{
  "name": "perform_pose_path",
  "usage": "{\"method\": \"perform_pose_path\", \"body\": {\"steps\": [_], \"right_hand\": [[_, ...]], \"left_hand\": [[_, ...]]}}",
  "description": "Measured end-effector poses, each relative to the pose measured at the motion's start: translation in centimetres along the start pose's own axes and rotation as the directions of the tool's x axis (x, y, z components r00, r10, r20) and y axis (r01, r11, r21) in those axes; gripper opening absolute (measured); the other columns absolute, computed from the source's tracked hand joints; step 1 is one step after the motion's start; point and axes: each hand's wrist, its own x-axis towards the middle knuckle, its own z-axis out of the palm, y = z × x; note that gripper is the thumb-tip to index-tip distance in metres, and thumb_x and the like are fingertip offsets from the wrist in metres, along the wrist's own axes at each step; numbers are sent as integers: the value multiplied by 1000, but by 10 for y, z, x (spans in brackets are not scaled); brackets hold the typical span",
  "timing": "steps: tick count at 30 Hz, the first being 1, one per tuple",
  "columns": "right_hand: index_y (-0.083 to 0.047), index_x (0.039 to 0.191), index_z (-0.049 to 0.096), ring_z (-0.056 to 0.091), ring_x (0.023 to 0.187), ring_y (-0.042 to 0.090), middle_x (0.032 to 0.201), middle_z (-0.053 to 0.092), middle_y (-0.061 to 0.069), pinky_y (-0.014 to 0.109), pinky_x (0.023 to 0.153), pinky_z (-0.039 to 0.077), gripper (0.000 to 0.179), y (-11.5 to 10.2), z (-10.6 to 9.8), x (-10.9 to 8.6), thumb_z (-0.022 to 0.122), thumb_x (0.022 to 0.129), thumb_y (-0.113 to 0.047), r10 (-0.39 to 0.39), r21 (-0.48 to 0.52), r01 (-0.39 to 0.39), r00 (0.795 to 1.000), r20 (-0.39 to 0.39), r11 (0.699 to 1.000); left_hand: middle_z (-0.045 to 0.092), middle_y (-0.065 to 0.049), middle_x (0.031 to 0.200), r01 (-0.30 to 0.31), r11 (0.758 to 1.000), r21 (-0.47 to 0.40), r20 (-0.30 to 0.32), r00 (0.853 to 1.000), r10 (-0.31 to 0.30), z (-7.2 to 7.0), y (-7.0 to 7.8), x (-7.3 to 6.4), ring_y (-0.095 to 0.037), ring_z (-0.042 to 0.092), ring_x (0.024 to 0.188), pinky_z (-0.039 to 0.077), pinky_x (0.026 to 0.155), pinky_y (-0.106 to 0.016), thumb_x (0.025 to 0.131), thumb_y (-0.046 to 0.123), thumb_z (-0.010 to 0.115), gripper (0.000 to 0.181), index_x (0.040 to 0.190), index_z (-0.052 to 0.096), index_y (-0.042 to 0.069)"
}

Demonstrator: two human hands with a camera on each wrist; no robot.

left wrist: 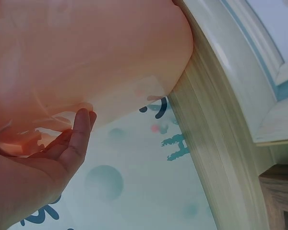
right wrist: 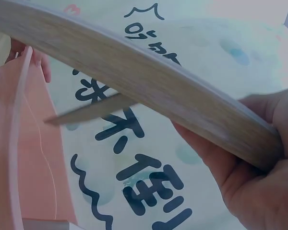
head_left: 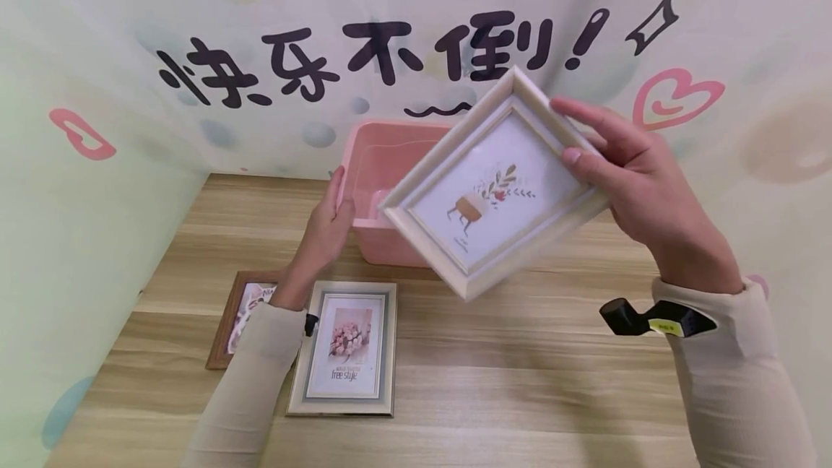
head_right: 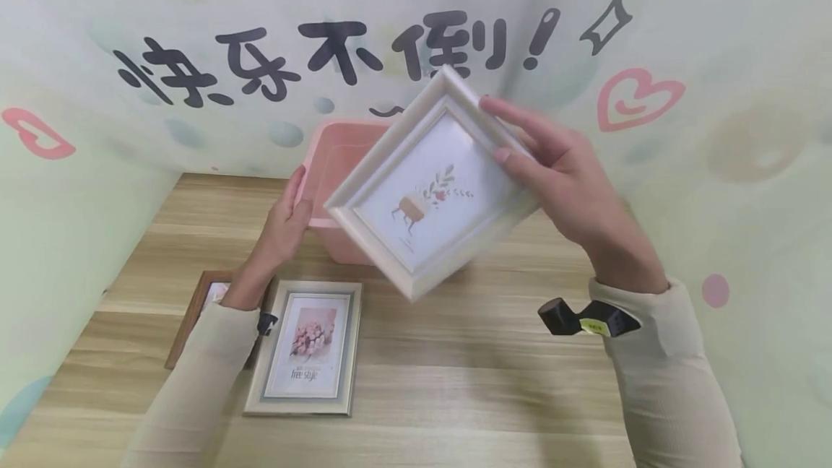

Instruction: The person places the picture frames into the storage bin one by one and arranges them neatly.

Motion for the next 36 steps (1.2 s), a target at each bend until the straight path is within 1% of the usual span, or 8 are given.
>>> {"method": "perform_pose_path", "body": {"steps": [4,8,11,17,21,26,31,36], "right_hand": [[-16,146,51,66,100,26,135,53,18,30,78,60,49,-1,4,9,55,99,-4,48,67,-42,995,-87,997],[-22,147,51,59,111,30,146,41,20,29,78,59,50,1,7,18,51,100,-4,81,75,-70,984,-160,995],[-26,146,51,53,118,34,149,39,18,29,79,58,50,3,7,27,50,101,-5,122,112,-100,969,-214,989],[-31,146,50,43,131,38,156,36,9,44,97,46,51,14,7,47,50,101,-8,193,156,-153,938,-288,976],[-32,147,48,44,132,37,157,36,9,52,105,39,51,25,10,57,48,102,-8,202,99,-179,926,-318,979],[-28,150,45,47,127,35,155,35,17,52,108,41,54,39,14,66,43,102,-3,165,-44,-191,926,-338,981],[-24,153,40,46,127,30,157,32,11,47,107,45,57,48,17,71,39,101,0,148,-193,-225,925,-349,955],[-21,154,38,45,127,27,159,31,7,43,105,47,58,54,19,73,38,101,1,132,-271,-233,930,-344,934]], "left_hand": [[26,-16,161,14,1000,0,3,1000,-14,0,-1,0,-34,50,119,45,104,-52,105,27,33,61,161,9,25],[25,-16,162,18,1000,-3,8,1000,-18,1,0,0,-33,47,128,42,109,-52,105,27,33,61,161,9,26],[24,-16,162,9,1000,-2,8,1000,-9,1,0,0,-32,41,137,36,114,-52,105,27,32,61,161,9,24],[25,-16,162,0,1000,-11,4,1000,0,1,0,0,-35,41,139,38,112,-54,105,24,32,61,161,9,23],[24,-15,162,1,1000,-11,5,1000,-1,1,0,0,-34,38,142,34,115,-52,106,25,33,60,161,9,22],[25,-14,162,4,1000,-3,4,1000,-4,0,1,1,-32,37,142,32,117,-50,106,26,33,61,161,9,23],[26,-15,161,2,1000,4,2,1000,-2,0,1,1,-33,39,141,32,117,-50,105,25,33,61,161,9,22],[27,-16,161,1,1000,6,0,1000,-1,0,1,1,-34,38,141,32,117,-50,105,24,34,61,161,10,21]]}}
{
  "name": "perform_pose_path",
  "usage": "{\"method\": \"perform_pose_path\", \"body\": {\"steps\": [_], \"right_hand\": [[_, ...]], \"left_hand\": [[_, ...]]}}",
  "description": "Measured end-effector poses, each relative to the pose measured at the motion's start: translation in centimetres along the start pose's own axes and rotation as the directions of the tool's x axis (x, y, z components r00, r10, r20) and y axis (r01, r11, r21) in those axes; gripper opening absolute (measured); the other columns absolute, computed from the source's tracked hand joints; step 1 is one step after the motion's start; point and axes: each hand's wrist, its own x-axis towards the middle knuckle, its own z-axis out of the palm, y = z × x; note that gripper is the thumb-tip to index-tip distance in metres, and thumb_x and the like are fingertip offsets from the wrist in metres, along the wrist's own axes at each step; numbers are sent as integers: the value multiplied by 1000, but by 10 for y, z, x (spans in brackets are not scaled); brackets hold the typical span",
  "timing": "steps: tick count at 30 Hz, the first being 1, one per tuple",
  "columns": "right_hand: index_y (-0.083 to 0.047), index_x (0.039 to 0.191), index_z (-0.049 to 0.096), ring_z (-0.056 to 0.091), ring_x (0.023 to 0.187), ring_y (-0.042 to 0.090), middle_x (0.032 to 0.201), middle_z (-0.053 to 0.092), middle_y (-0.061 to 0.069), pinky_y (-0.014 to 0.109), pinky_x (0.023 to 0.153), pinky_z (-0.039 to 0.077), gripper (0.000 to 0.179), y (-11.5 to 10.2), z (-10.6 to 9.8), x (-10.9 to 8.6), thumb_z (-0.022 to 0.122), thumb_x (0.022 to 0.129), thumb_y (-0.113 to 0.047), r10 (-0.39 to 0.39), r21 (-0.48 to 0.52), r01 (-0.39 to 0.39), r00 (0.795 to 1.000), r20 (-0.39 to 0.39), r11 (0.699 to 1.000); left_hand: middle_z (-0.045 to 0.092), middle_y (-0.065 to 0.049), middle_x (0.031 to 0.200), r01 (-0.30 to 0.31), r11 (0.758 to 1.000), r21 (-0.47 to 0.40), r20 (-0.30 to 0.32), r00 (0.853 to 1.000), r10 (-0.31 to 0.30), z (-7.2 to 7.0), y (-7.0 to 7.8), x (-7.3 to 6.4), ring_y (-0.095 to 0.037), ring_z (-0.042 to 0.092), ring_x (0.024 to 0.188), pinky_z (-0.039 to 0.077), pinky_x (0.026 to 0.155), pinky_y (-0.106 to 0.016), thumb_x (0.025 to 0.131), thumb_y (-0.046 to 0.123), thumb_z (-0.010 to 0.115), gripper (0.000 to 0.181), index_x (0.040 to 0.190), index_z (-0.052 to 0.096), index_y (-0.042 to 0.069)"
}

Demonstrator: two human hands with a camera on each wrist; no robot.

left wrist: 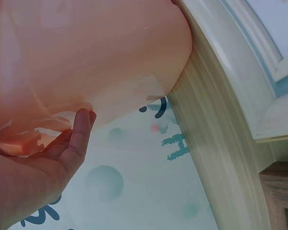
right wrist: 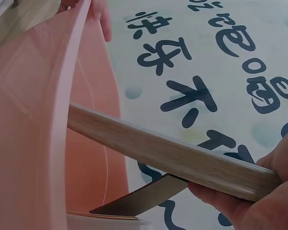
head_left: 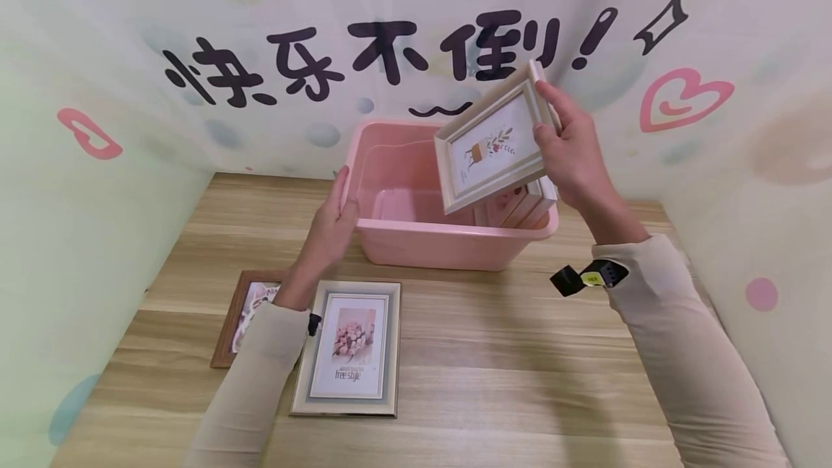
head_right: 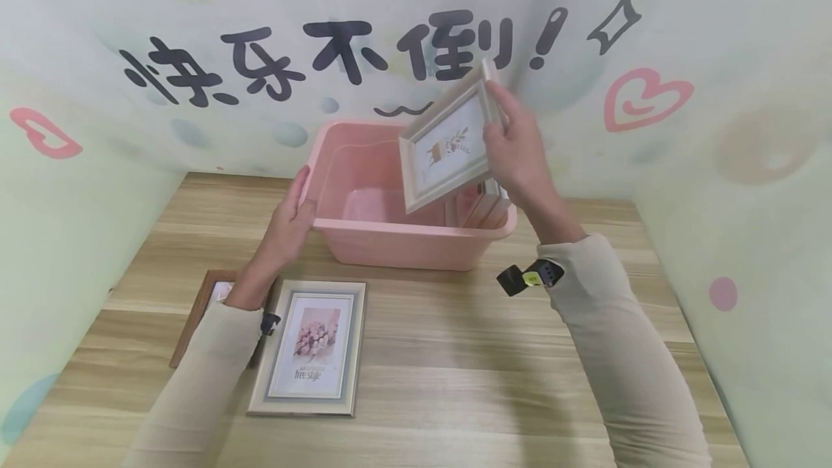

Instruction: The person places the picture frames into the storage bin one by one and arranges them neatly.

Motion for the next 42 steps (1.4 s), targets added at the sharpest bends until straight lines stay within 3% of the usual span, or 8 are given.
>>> {"method": "perform_pose_path", "body": {"steps": [6,13,19,24,28,34,42], "right_hand": [[-26,155,36,47,125,23,160,33,5,29,87,54,59,1,3,-1,38,101,-1,-27,-156,26,1000,-5,987],[-16,154,38,43,133,29,156,39,13,48,110,42,60,-1,11,-3,39,97,4,-118,-323,110,993,-6,940],[-8,152,40,47,126,37,146,46,24,53,106,42,60,-2,17,-4,39,94,7,-165,-405,155,986,12,901],[-5,152,39,48,125,40,144,46,28,54,103,45,62,4,20,-2,38,92,10,-166,-435,161,986,26,886],[-5,153,36,49,126,43,145,42,30,56,101,48,66,11,24,-2,37,90,13,-134,-453,138,990,41,881],[-12,157,28,48,126,43,152,34,27,58,99,49,71,19,37,-2,41,92,12,-19,-490,50,997,68,870],[-16,158,25,47,127,46,156,26,26,61,90,53,76,32,49,-4,49,91,9,36,-555,16,996,83,832]], "left_hand": [[27,-16,161,1,1000,6,1,1000,-1,0,0,1,-33,38,141,31,117,-49,105,25,33,61,161,10,21],[26,-15,161,2,1000,-10,7,1000,-2,0,0,0,-33,39,140,33,116,-50,105,25,33,61,161,9,23],[24,-15,162,-3,1000,-12,10,1000,3,0,1,-1,-34,38,141,33,115,-51,105,26,33,61,161,8,23],[24,-15,162,-6,1000,-10,10,1000,6,0,1,-1,-34,37,142,33,115,-52,104,26,32,62,161,7,23],[24,-15,162,-5,1000,-5,7,1000,5,0,0,-1,-34,36,143,32,116,-52,104,26,33,62,161,8,23],[24,-14,162,-3,1000,-5,6,1000,3,-1,-1,-1,-33,36,143,31,117,-51,104,26,32,62,161,8,21],[22,-12,163,-15,999,-29,10,1000,16,0,-1,-2,-33,33,144,31,117,-51,105,25,33,62,161,7,22]]}}
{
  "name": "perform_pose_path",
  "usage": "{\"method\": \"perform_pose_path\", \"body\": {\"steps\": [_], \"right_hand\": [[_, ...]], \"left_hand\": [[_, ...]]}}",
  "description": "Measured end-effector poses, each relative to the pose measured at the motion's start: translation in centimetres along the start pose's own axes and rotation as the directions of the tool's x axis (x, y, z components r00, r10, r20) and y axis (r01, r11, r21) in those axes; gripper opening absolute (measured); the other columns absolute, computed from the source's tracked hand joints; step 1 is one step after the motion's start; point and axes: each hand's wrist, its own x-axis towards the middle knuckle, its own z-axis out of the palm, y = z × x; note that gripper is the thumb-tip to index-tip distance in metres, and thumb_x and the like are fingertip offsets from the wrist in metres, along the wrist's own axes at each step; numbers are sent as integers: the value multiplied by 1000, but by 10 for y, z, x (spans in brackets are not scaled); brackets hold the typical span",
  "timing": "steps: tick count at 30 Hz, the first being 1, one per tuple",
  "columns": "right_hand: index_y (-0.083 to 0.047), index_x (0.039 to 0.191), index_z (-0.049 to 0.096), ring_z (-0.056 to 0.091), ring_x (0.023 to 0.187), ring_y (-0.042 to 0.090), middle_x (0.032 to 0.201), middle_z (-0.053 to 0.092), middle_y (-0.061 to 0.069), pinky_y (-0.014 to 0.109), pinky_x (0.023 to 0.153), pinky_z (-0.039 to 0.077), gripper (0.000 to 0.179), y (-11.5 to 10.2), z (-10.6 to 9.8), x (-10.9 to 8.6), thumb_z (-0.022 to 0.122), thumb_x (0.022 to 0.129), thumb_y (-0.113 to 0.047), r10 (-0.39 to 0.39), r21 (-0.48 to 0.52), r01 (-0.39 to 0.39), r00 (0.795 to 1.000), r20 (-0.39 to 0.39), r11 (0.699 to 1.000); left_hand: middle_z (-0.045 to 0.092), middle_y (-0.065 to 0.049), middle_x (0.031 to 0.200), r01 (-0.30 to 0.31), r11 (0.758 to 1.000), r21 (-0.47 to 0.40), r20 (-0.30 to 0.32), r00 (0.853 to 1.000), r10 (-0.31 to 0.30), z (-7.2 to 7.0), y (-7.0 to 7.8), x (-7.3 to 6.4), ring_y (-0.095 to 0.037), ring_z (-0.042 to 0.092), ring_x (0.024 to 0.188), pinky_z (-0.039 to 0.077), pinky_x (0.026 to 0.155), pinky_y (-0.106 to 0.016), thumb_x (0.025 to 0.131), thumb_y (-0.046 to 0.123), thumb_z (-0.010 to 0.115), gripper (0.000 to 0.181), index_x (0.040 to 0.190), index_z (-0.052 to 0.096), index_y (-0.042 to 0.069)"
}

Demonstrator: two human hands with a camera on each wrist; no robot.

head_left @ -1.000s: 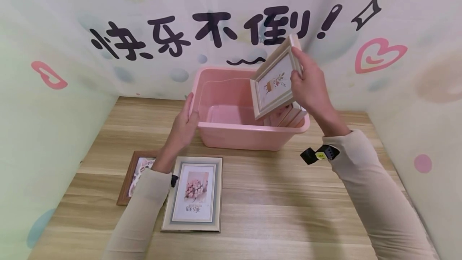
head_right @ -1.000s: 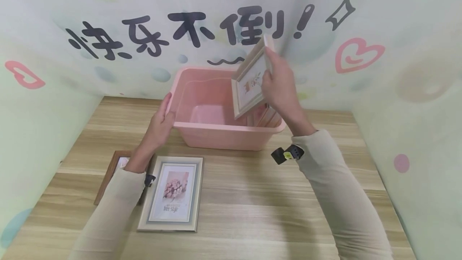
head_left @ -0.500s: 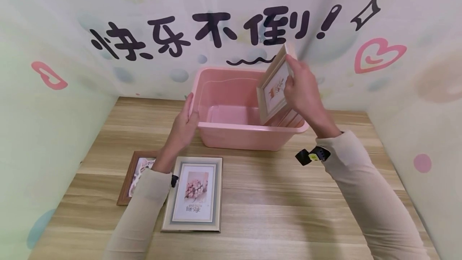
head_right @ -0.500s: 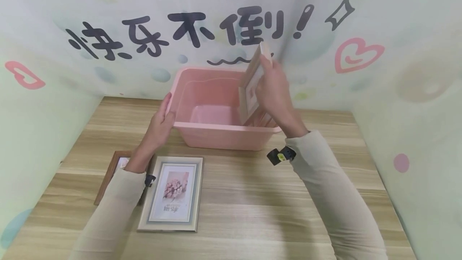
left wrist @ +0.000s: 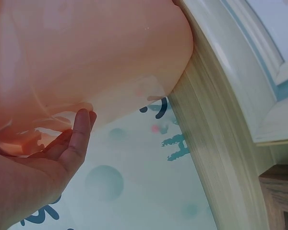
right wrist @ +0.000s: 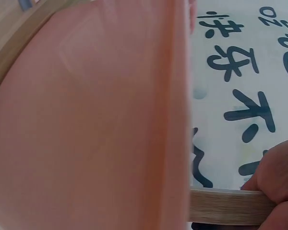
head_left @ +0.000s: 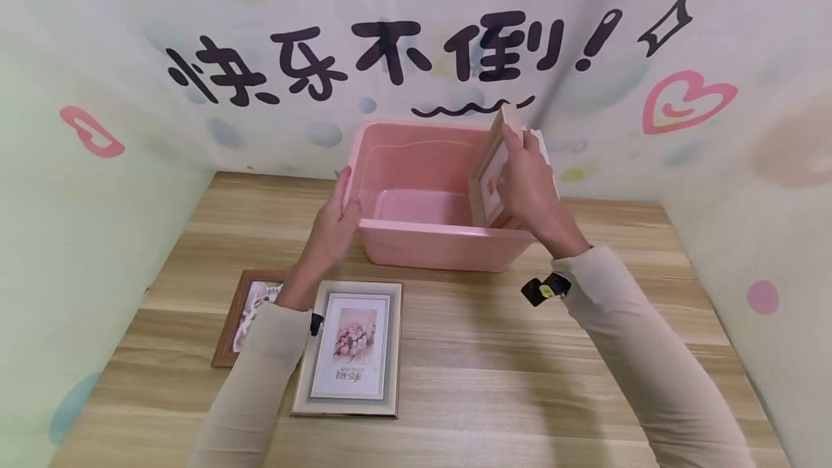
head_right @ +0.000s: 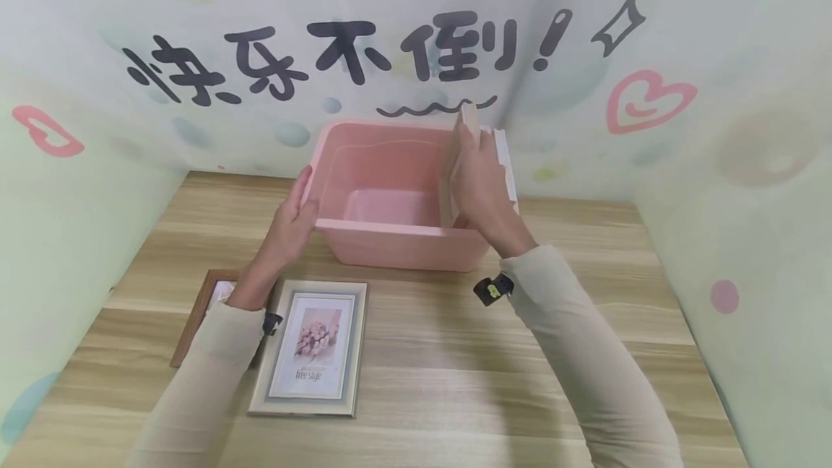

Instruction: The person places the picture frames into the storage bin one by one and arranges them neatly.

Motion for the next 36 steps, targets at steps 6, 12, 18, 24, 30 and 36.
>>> {"method": "perform_pose_path", "body": {"steps": [6,12,18,24,30,36], "right_hand": [[-16,159,21,53,114,47,159,20,25,54,80,58,78,2,13,1,52,91,7,4,-44,-3,1000,27,999],[-14,158,17,58,99,49,155,19,29,52,70,59,70,2,28,3,44,96,4,-9,-117,15,999,53,993],[2,136,34,61,82,47,125,40,34,58,67,57,37,8,43,6,36,100,-4,-147,-251,138,989,-18,958],[6,150,28,28,139,51,152,23,35,61,112,35,47,8,46,11,28,103,-1,-129,-424,133,991,39,896],[12,149,29,11,148,47,156,25,31,61,120,14,50,6,45,9,25,103,-6,-187,-616,180,981,54,767],[12,150,25,9,148,49,158,21,32,66,118,12,54,9,36,5,32,102,-11,-105,-634,124,992,67,764]], "left_hand": [[23,-13,163,-12,1000,-1,-2,1000,12,-1,1,-1,-33,34,144,31,117,-51,105,23,33,62,161,8,19],[23,-13,163,-2,1000,1,-2,1000,2,-1,1,-1,-32,34,144,31,117,-50,105,24,33,62,161,8,19],[23,-13,163,-10,1000,-12,1,1000,10,0,0,0,-34,37,142,34,115,-51,105,23,33,62,161,8,19],[22,-12,163,-2,1000,4,1,1000,2,1,1,0,-33,36,143,33,116,-52,105,25,32,62,161,7,23],[23,-12,163,-3,1000,11,-1,1000,3,1,1,1,-32,34,144,30,117,-51,105,26,33,62,161,7,22],[22,-12,163,4,1000,7,5,1000,-4,1,1,1,-33,34,144,31,116,-52,105,26,32,62,161,6,23]]}}
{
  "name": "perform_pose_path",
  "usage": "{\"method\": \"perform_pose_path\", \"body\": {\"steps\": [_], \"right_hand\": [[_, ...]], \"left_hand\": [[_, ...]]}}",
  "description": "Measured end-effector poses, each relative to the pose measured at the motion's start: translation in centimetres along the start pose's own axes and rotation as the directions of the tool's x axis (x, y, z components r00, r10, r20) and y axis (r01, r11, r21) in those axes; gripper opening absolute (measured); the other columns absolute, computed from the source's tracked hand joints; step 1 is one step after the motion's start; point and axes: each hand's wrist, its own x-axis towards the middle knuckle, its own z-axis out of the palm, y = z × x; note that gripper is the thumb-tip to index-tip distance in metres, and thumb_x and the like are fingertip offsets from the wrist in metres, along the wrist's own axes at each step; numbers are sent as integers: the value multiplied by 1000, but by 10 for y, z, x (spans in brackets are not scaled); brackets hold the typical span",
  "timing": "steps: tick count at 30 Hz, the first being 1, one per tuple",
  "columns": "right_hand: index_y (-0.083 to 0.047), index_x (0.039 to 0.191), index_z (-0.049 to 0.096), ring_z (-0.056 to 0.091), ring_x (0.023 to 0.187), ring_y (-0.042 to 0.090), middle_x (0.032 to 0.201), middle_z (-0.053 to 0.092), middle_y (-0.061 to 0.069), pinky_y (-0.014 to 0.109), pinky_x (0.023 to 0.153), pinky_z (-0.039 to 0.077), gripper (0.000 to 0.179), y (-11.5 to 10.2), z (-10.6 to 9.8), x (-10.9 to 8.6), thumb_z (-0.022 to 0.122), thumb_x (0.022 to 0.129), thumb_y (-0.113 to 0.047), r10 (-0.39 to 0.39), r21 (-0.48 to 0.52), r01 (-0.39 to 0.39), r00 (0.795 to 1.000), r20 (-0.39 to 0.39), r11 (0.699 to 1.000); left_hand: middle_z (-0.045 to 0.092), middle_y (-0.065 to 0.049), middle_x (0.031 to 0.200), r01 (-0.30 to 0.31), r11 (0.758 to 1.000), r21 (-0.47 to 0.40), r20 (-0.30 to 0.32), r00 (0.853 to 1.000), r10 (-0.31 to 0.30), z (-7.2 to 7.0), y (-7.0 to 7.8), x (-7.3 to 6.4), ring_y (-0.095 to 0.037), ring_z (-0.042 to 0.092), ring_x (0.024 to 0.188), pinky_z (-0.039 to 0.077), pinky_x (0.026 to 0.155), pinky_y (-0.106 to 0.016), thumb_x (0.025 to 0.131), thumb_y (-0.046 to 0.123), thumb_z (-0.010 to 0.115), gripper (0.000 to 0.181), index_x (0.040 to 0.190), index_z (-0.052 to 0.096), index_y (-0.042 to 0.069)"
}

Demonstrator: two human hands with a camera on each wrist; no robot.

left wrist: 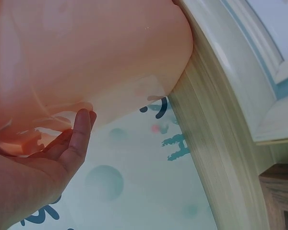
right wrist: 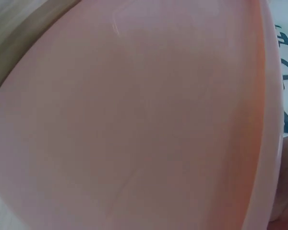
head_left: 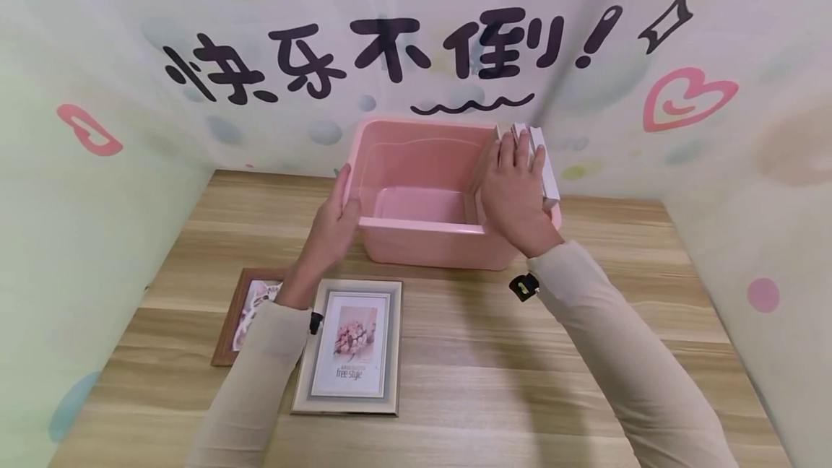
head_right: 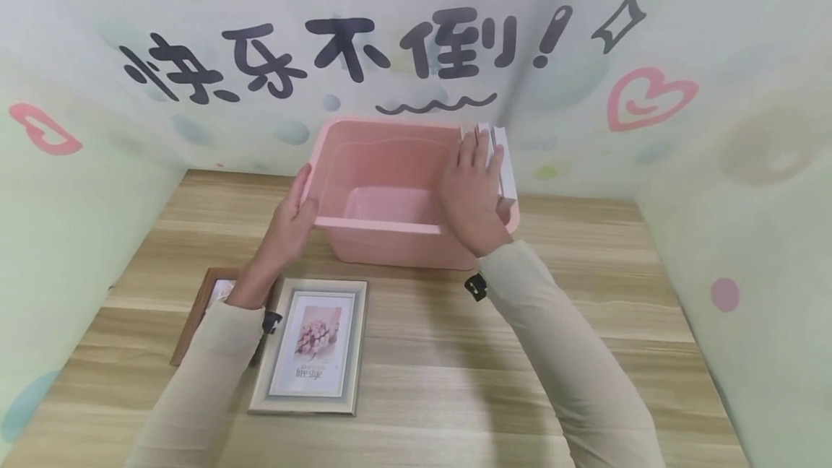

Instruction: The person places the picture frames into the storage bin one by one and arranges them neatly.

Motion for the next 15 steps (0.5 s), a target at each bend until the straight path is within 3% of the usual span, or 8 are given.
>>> {"method": "perform_pose_path", "body": {"steps": [5,10,15], "right_hand": [[14,151,17,8,147,52,158,15,34,67,118,11,62,5,0,1,36,100,-13,13,-18,-12,997,77,1000],[12,153,15,9,146,53,158,14,33,67,118,13,68,6,-2,2,44,98,-16,20,20,-22,996,89,1000],[5,156,9,6,148,50,161,11,29,65,119,9,68,5,-8,1,38,99,-16,29,75,-36,995,100,997]], "left_hand": [[23,-14,163,6,1000,8,-9,1000,-6,0,0,0,-34,35,143,31,117,-52,105,26,33,62,161,7,25],[23,-14,163,9,1000,12,-14,1000,-9,-1,2,0,-34,37,142,31,117,-52,105,26,33,61,161,7,25],[22,-14,163,-1,1000,3,-9,1000,1,-1,1,0,-34,34,144,29,118,-51,105,26,32,62,161,7,22]]}}
